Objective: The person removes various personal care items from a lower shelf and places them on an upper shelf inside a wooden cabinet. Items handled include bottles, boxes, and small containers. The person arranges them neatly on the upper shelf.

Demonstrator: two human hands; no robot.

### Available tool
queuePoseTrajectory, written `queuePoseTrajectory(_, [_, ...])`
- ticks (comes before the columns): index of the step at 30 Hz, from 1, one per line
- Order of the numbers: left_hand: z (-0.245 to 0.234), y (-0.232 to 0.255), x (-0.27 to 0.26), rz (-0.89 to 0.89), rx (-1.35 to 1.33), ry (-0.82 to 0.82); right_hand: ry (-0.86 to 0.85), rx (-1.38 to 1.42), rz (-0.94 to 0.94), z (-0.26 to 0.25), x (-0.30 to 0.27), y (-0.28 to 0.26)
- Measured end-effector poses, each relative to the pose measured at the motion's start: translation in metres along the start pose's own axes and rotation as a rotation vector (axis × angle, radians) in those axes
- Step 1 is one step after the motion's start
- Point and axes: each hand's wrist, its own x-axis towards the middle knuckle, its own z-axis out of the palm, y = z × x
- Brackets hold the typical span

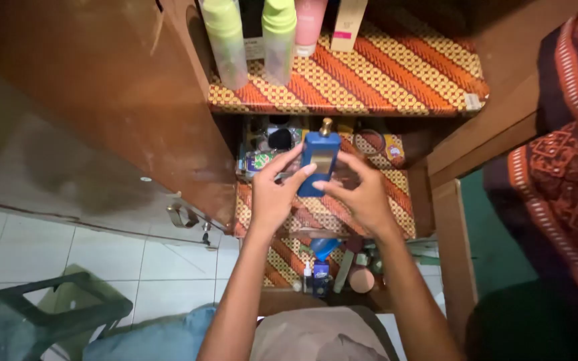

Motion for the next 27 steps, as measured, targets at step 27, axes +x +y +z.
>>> queuePoseTrajectory(27, [0.071,0.035,0.099,0.449,0.212,0.105,0.130,-0.191,-0.506,-0.028,0.141,-0.027])
